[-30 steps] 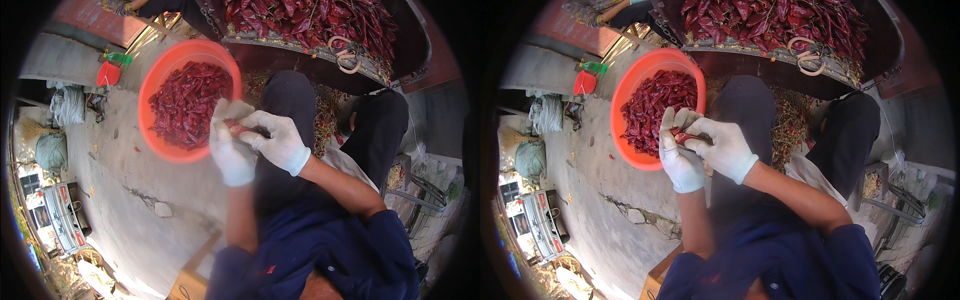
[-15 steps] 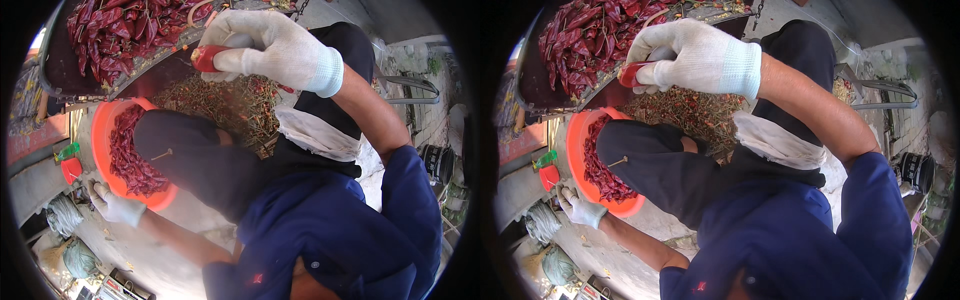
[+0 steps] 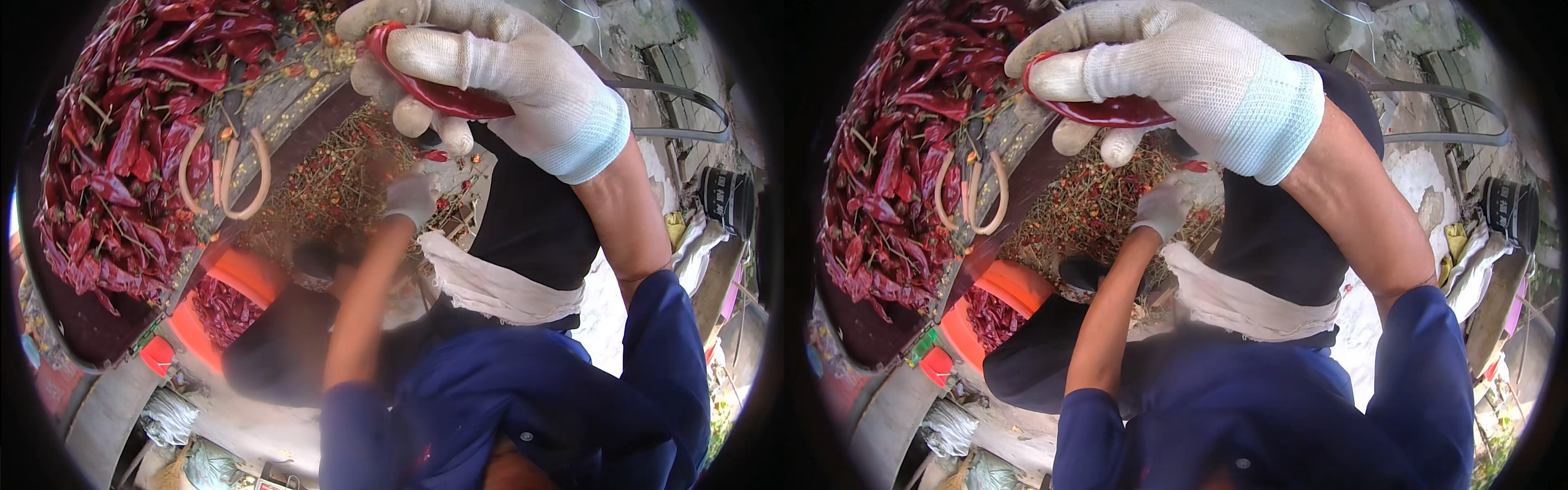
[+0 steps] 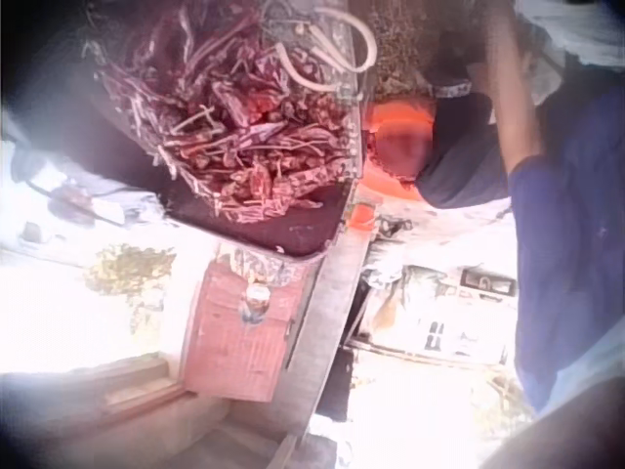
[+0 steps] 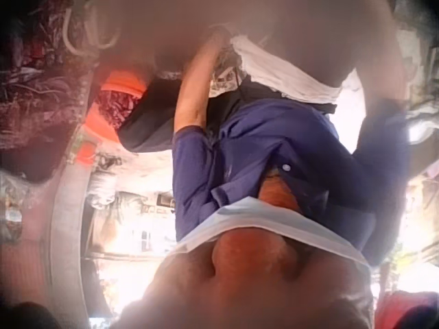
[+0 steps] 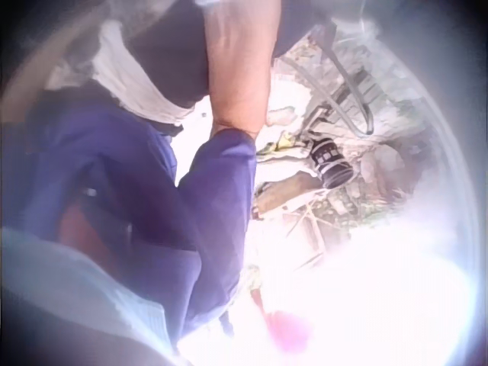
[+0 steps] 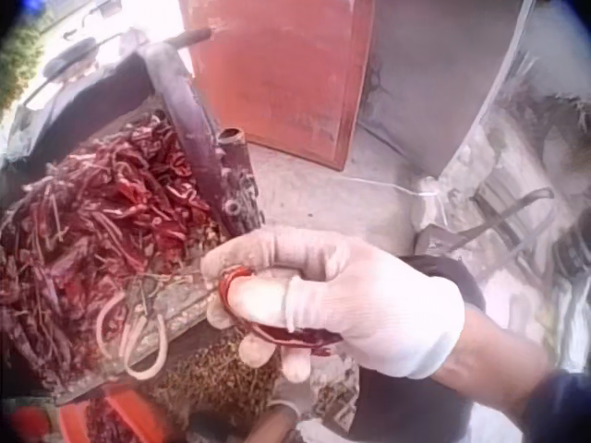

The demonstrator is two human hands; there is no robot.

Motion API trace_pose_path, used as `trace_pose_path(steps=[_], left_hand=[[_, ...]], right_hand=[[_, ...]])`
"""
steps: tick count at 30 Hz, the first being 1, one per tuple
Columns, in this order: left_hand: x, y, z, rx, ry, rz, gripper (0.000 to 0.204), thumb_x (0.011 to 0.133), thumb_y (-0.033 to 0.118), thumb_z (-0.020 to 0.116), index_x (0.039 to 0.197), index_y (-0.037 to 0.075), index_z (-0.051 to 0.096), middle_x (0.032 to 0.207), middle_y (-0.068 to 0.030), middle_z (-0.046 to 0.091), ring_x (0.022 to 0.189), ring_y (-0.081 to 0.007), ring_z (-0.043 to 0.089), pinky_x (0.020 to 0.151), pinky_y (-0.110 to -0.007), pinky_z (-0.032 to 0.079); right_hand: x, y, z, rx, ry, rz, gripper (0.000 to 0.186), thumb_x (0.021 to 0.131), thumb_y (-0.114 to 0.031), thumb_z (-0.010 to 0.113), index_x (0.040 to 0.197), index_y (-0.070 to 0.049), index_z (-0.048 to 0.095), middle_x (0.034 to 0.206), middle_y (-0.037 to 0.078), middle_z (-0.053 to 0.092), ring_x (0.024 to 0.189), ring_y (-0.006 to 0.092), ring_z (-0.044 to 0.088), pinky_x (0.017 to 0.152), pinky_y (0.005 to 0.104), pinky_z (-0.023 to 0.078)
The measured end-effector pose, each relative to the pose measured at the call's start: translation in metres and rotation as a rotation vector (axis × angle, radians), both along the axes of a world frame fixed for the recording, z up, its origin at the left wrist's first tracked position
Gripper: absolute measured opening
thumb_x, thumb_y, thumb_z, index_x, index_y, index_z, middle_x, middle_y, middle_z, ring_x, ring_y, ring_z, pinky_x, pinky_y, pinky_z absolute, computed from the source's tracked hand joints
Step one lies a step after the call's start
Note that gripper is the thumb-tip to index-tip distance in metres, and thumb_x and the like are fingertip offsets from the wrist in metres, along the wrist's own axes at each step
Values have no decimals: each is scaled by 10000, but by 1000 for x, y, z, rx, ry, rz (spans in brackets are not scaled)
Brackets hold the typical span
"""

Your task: The person sits on the ground and uses a curved blade to remove stems from dried red chilies. They pick chilies from a large metal tray, cut the stems, and place the de-stemmed chilies into an orange basin while discarding the stems onto the floor.

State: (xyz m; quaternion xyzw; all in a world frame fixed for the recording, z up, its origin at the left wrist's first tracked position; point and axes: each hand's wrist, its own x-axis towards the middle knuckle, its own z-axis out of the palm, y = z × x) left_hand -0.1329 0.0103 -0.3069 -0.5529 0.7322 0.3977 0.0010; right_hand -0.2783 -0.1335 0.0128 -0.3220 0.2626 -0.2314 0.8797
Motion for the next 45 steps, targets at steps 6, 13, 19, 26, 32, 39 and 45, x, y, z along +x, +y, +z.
trace_pose_path(steps=[6,13,19,26,32,39,45], left_hand=[[-51,-34,-52,57,365,377,238,913,152,620,1122,48,663,1239,-159,613,1072,-261,619,952,-346,502],[-57,-42,-31,-246,432,330,204,913,225,645,1002,47,690,912,-128,703,821,-279,677,831,-357,553],[-19,-20,-10,3,90,585,128,857,173,715,948,89,749,925,-87,740,823,-226,705,774,-340,534],[23,8,117,-157,595,1053,165,865,-20,701,1029,-19,719,866,-31,700,732,-76,602,669,-215,480],[58,59,223,-527,642,1088,157,881,-36,670,1035,-21,699,825,-27,648,679,-85,569,621,-221,460],[101,105,297,-560,871,1248,169,857,-19,694,1025,-10,676,886,-86,684,682,-148,625,657,-267,522],[81,93,289,-399,1040,1193,163,848,-20,694,1009,-8,668,912,-101,687,677,-169,633,631,-282,517]], right_hand=[[-14,-12,1,-3,235,-263,360,974,-171,651,1298,-45,560,971,29,653,780,94,650,581,206,517],[-20,-26,-10,-50,327,-338,334,949,-209,686,1223,-33,611,889,28,661,714,73,628,567,196,503],[-18,-3,-9,-127,371,-326,323,927,-242,716,1157,-24,655,819,28,668,658,55,608,555,188,492],[0,18,-11,-387,443,-174,279,898,-269,750,1030,-30,693,799,5,647,721,72,612,606,222,508],[36,31,-21,-477,411,-38,259,930,-272,714,1029,-35,677,847,5,655,753,85,628,631,229,519],[76,59,-18,-425,225,78,298,934,-222,700,1183,-63,666,831,-3,643,647,64,574,572,213,482],[104,90,-18,-290,122,234,357,907,-279,741,1181,-54,698,861,10,669,588,44,520,504,225,422]])
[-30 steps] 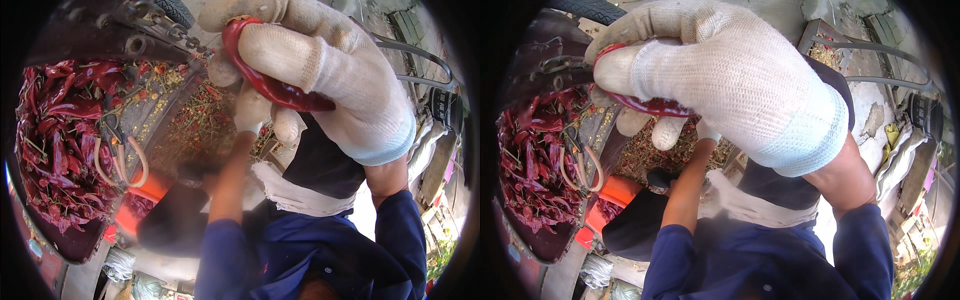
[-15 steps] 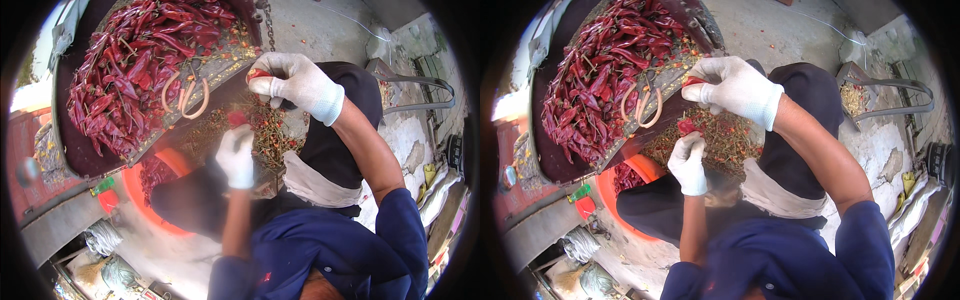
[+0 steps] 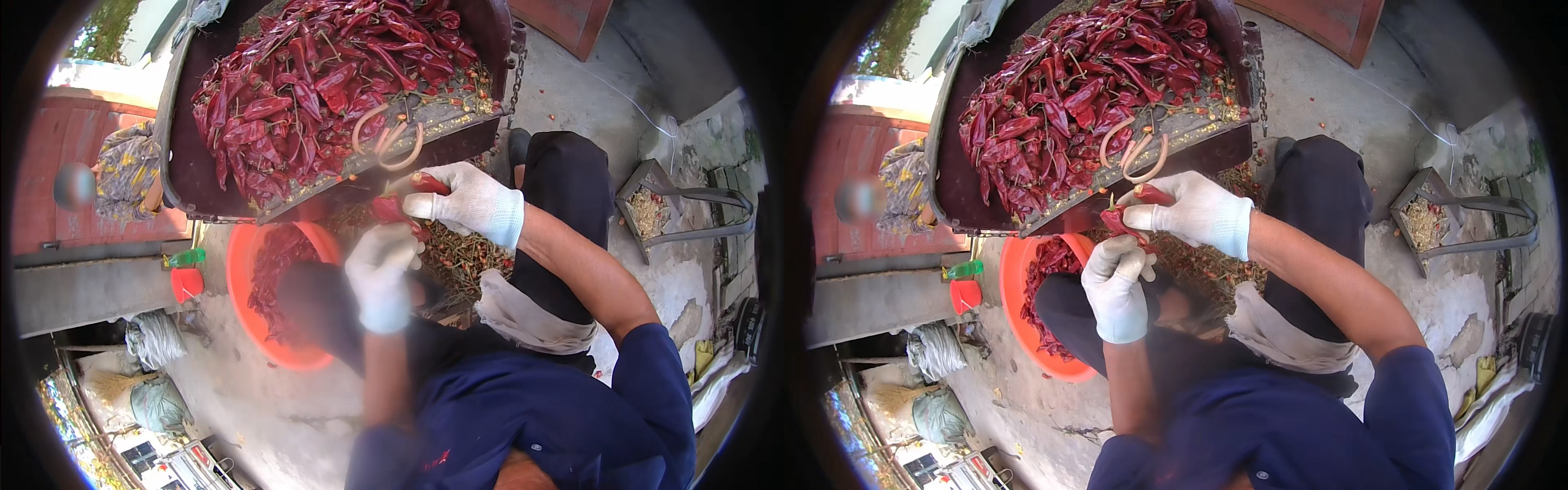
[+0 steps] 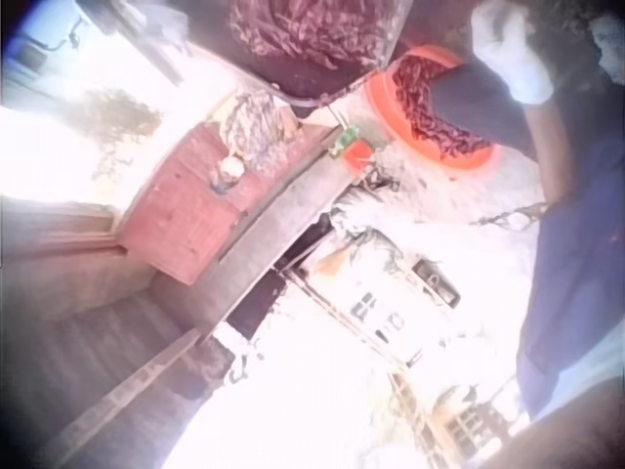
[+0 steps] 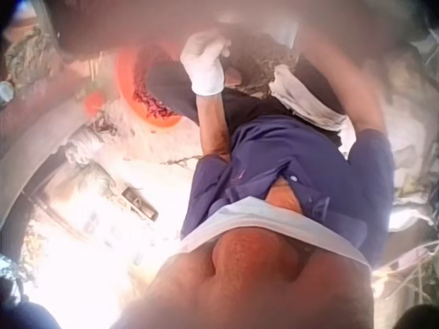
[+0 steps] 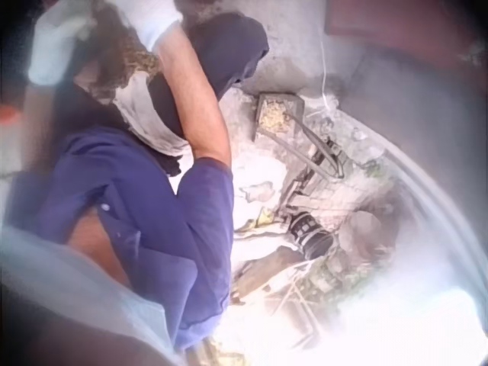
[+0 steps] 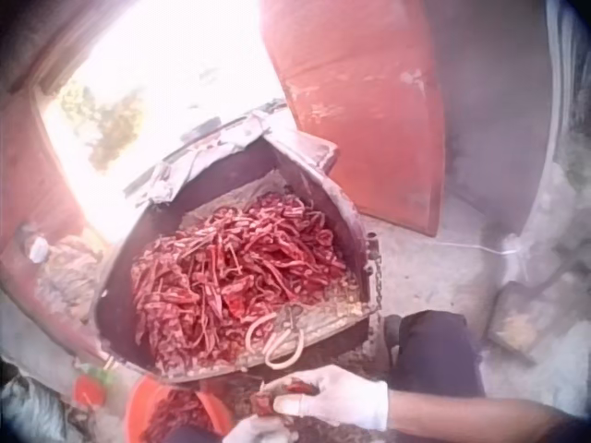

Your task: The person sits on the ground and uses a curved blade to remove stems from dried red chilies. They pick chilies from a large metal tray, cut the stems, and place the de-stemmed chilies into an orange basin while discarding the stems onto the floor.

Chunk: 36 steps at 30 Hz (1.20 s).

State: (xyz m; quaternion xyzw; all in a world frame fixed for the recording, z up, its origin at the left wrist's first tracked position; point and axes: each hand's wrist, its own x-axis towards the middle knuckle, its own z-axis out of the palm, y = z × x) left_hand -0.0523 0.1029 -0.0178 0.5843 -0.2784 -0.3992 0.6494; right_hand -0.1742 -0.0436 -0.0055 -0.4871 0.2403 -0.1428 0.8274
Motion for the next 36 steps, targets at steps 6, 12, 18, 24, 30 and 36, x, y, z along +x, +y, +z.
trace_pose_path(steps=[6,12,18,24,30,36], left_hand=[[-8,-17,-4,28,33,-91,184,858,-18,640,1038,-17,680,973,-93,702,817,-141,649,659,-270,513],[3,-15,11,177,-355,110,236,917,63,670,1132,-35,670,1153,-85,675,904,-120,649,683,-238,525],[3,-26,13,152,-928,108,236,912,97,727,1110,-23,678,945,-55,690,795,-99,643,709,-238,528],[5,-35,6,-70,-1297,102,128,935,96,689,974,-24,707,783,-24,674,712,-111,627,651,-294,522],[-5,-33,-2,73,-375,159,212,995,163,608,897,-2,698,678,18,595,550,-46,485,504,-201,353],[-6,-35,-3,-93,371,137,198,1003,245,604,927,64,629,757,2,589,642,-81,526,548,-220,391]], right_hand=[[-2,1,4,-157,28,51,340,884,-247,754,1132,-21,698,942,65,712,845,106,632,803,281,529],[-1,-3,-6,-652,115,-146,309,819,-242,787,1063,-67,713,930,117,721,851,224,685,794,339,536],[-2,0,-16,-1059,235,-191,247,784,-281,763,955,-111,712,873,150,696,856,360,668,748,436,522],[-6,-3,-9,-1080,254,-62,219,794,-277,763,916,-100,719,851,167,686,817,368,659,723,416,518],[-6,-3,-10,-846,132,-14,221,806,-240,778,902,-51,715,778,163,671,710,269,663,684,357,504],[-9,-4,-7,-321,-66,4,168,879,-202,744,890,-37,714,728,27,669,661,86,587,614,283,470]])
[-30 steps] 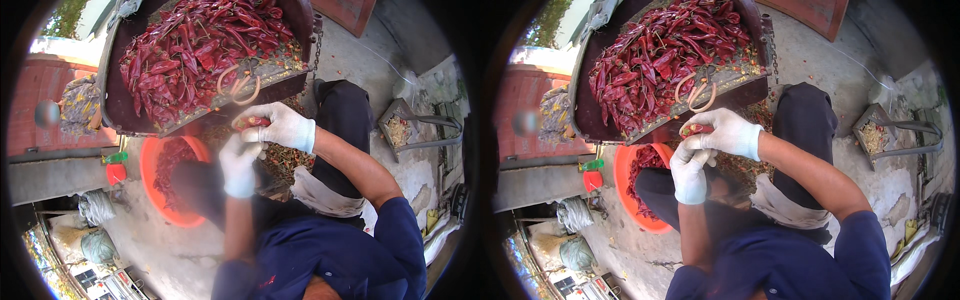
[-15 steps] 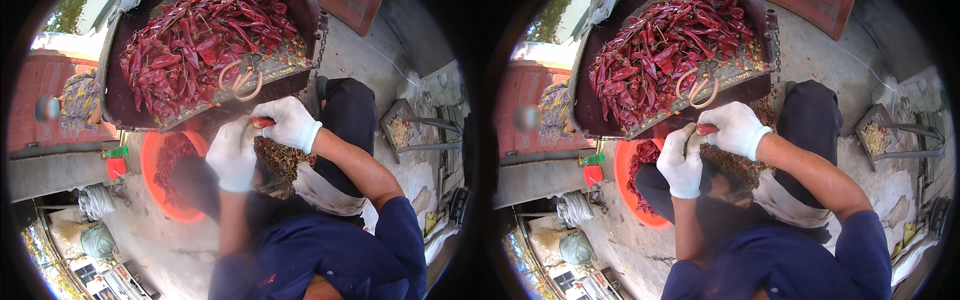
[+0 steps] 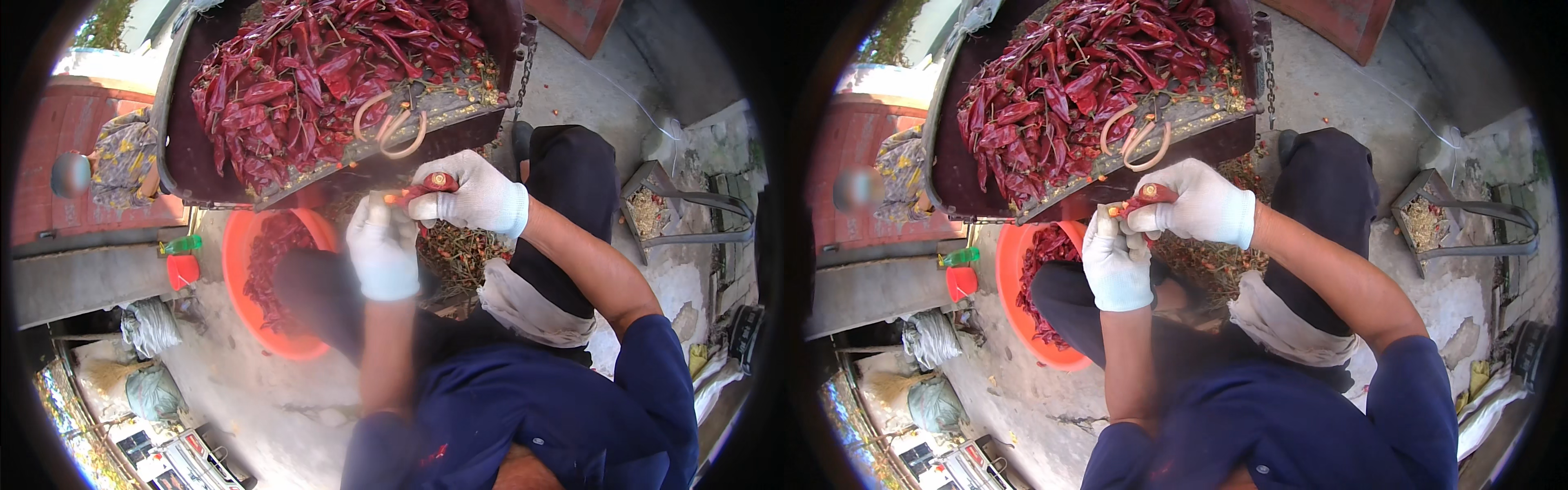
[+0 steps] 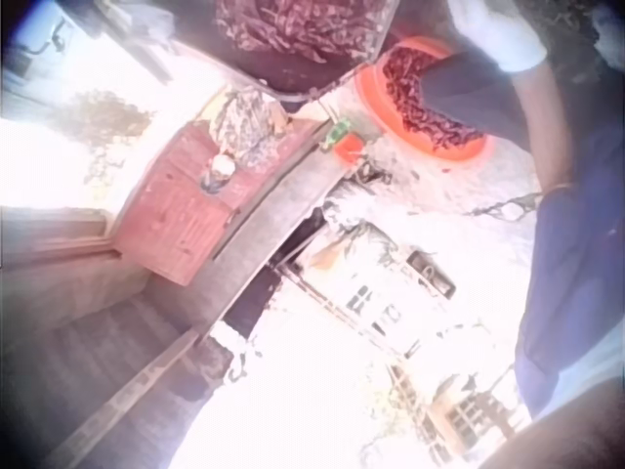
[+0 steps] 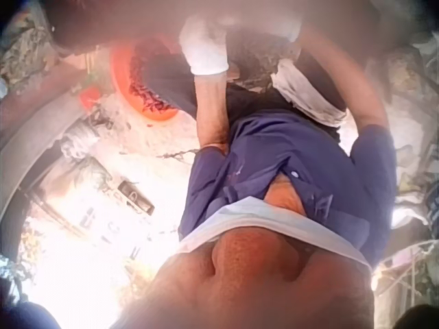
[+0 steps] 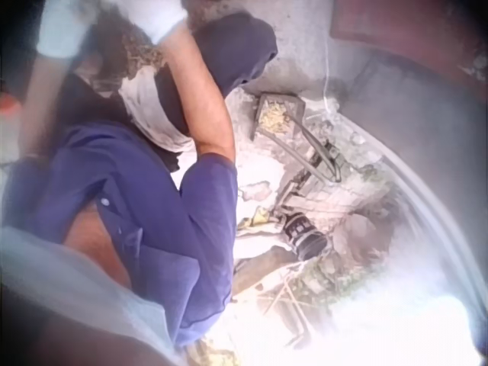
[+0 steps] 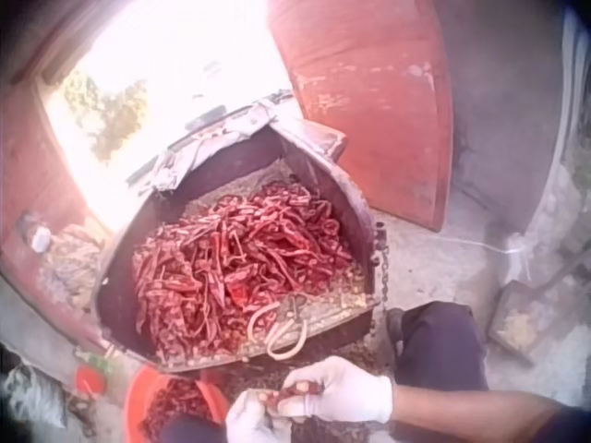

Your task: The person sits on the ground and uses a curved blade to remove stems from dried red chilies. They pick chilies from a large metal tray, cut the stems, and place the de-stemmed chilies into an orange basin while discarding the stems onto the floor.

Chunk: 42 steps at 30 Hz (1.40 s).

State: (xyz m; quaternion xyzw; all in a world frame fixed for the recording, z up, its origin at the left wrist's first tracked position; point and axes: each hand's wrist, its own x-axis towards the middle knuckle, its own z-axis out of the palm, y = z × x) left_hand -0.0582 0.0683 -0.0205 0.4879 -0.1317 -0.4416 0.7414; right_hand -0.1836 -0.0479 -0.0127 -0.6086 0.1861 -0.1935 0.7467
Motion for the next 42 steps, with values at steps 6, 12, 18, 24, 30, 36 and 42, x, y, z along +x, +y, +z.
trace_pose_path(steps=[6,12,18,24,30,36,42], left_hand=[[37,5,-19,87,-56,189,336,1023,371,554,895,63,599,792,-15,580,649,-114,500,550,-261,399],[-4,9,12,303,-792,-20,399,907,189,737,1223,-33,637,970,-44,672,779,-86,604,642,-231,490],[-9,-7,3,254,-815,25,274,872,117,748,1107,-15,697,946,-61,720,809,-89,633,733,-243,504],[13,-8,9,358,-790,-123,271,890,106,717,1128,-19,688,894,-32,699,688,-42,586,526,-185,416],[54,-37,-15,294,-1185,-3,295,899,83,697,1177,-14,678,975,-76,726,751,-113,655,631,-234,503],[62,-89,-20,487,-2130,-84,464,738,247,780,1169,117,670,965,-82,689,894,-287,640,783,-405,528],[70,-105,-21,552,-2153,-192,359,720,231,768,1062,139,712,865,-92,705,828,-308,656,729,-428,535]], right_hand=[[1,-4,6,-224,227,-194,209,893,-243,732,952,-48,684,780,106,679,705,235,650,665,340,502],[6,0,-22,-836,329,-336,241,824,-105,691,1057,-63,648,920,181,675,893,390,654,746,446,523],[10,5,-22,-849,238,-255,331,831,-115,648,1147,-23,621,980,205,668,925,382,657,770,438,532],[-2,-4,7,54,311,107,332,990,-279,594,1228,-48,614,842,-1,590,656,64,509,589,232,456],[-3,-13,7,-8,305,-139,252,994,-230,562,1121,-34,658,771,20,598,610,100,508,576,282,443],[-7,-23,5,135,292,-230,221,999,-252,547,979,-51,639,737,2,564,565,90,483,528,272,415],[-6,-28,7,169,268,-267,232,1001,-268,533,972,-56,624,720,2,549,530,92,482,480,272,403]])
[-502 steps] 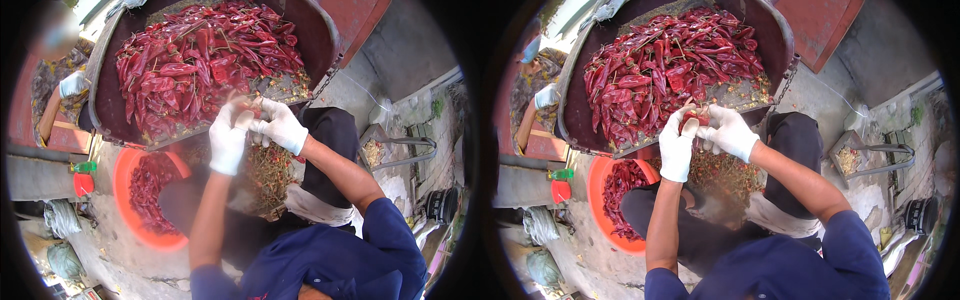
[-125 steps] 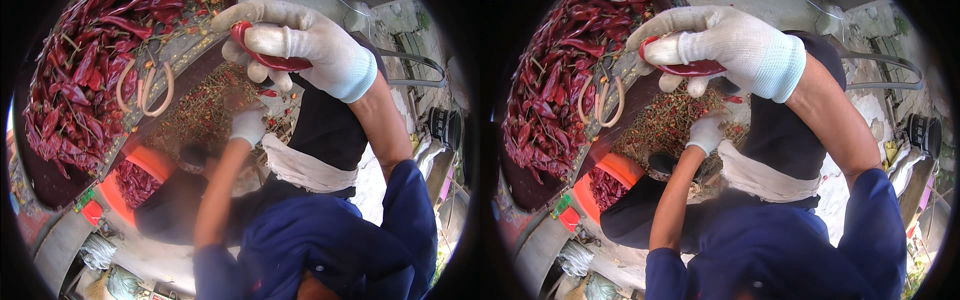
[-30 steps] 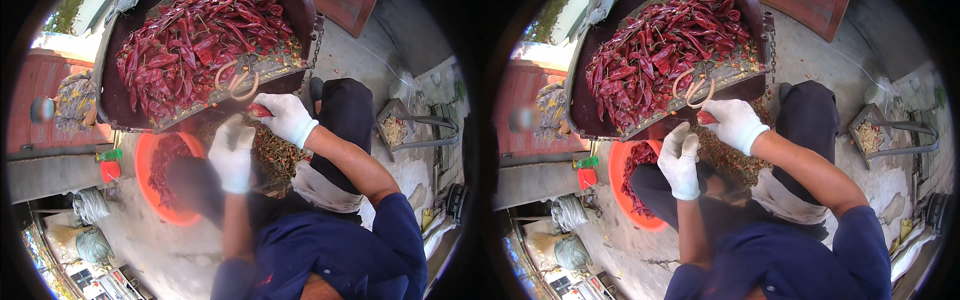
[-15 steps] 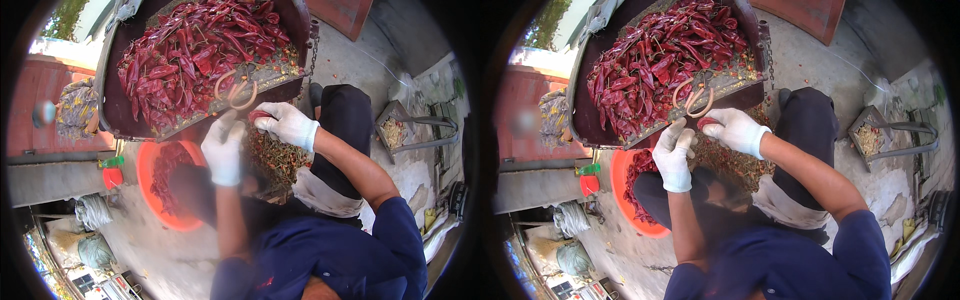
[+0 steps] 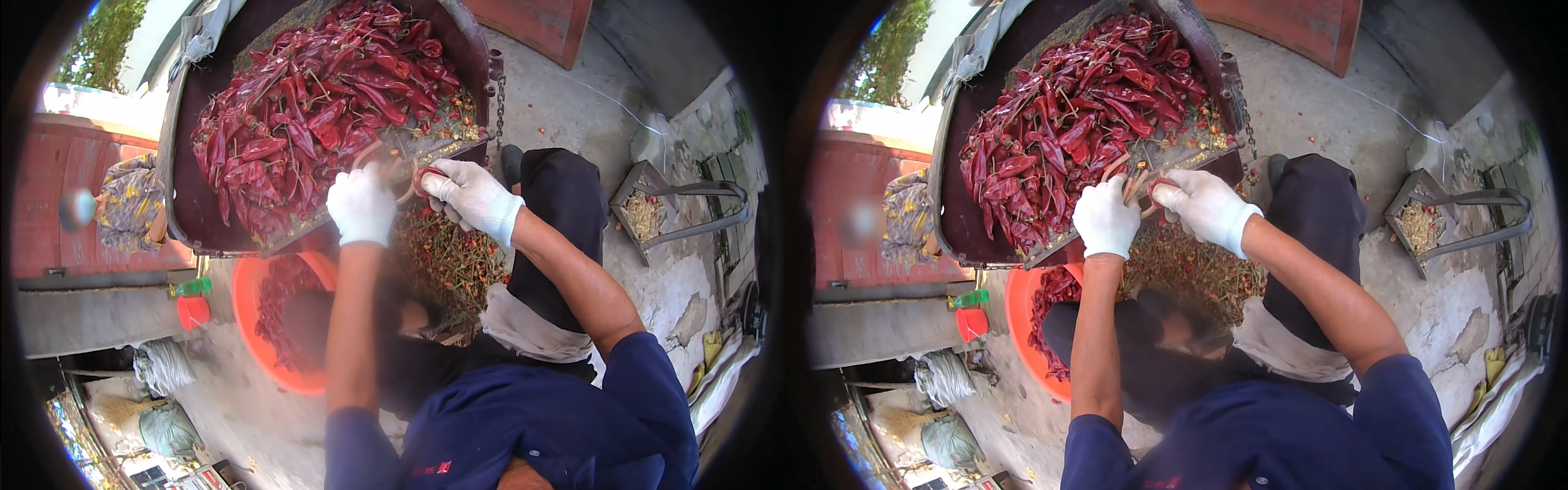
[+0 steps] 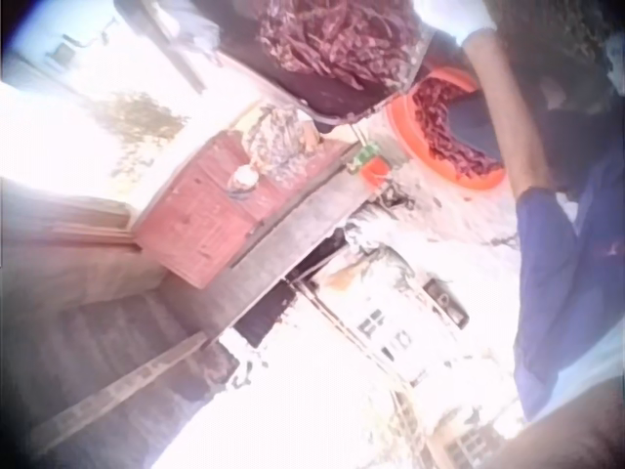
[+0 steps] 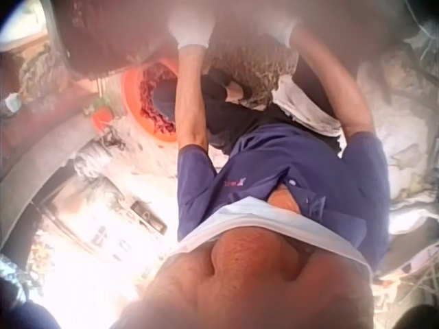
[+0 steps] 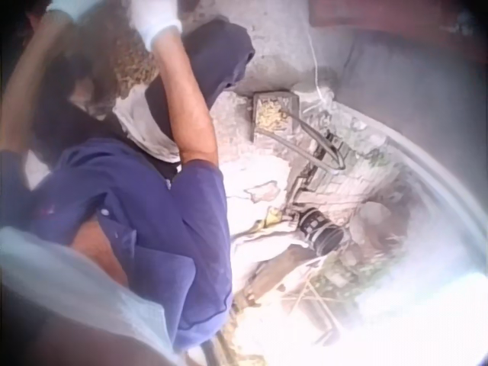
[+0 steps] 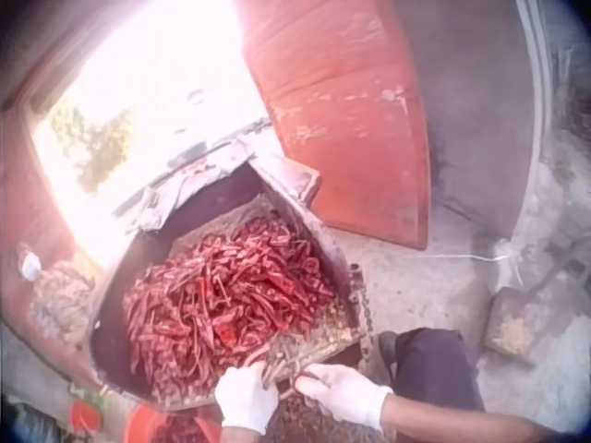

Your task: The person sits on the ground and uses a curved blade to remove stems from dried red chilies. They pick chilies from a large metal tray, cut the stems, and place the de-stemmed chilies into an orange basin while discarding the stems onto the floor.

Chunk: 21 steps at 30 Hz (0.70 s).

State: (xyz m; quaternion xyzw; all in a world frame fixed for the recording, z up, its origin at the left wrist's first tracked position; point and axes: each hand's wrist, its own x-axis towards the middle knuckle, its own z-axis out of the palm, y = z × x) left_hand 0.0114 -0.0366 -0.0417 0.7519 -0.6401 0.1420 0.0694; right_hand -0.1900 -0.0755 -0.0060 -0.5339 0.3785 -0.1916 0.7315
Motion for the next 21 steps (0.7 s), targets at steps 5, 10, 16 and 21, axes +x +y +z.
trace_pose_path(steps=[5,10,16,21], left_hand=[[-1,13,17,118,768,138,477,751,237,766,1177,32,697,784,-55,701,767,-169,658,662,-308,511],[1,32,12,164,1678,19,725,729,221,806,1356,-29,543,938,-58,662,791,-136,612,673,-249,476],[-30,46,-8,156,1927,-74,760,724,141,787,1383,-11,439,933,-64,612,694,-131,562,621,-253,457],[-21,40,-35,93,2016,35,514,763,169,729,1212,9,536,800,5,528,610,-80,470,530,-225,369]], right_hand=[[-5,-4,-2,-7,59,-22,241,999,-280,535,961,-57,616,718,5,552,523,89,482,450,273,398],[-3,-8,1,29,45,-66,212,1028,-278,531,1018,-79,604,749,-19,540,502,45,444,405,211,378],[-8,-10,1,15,44,-81,210,1028,-277,537,1058,-80,607,754,-24,546,509,35,456,406,205,388],[-7,-12,-1,14,41,-85,197,1029,-268,537,1053,-86,608,758,-28,553,515,34,466,417,203,395]])
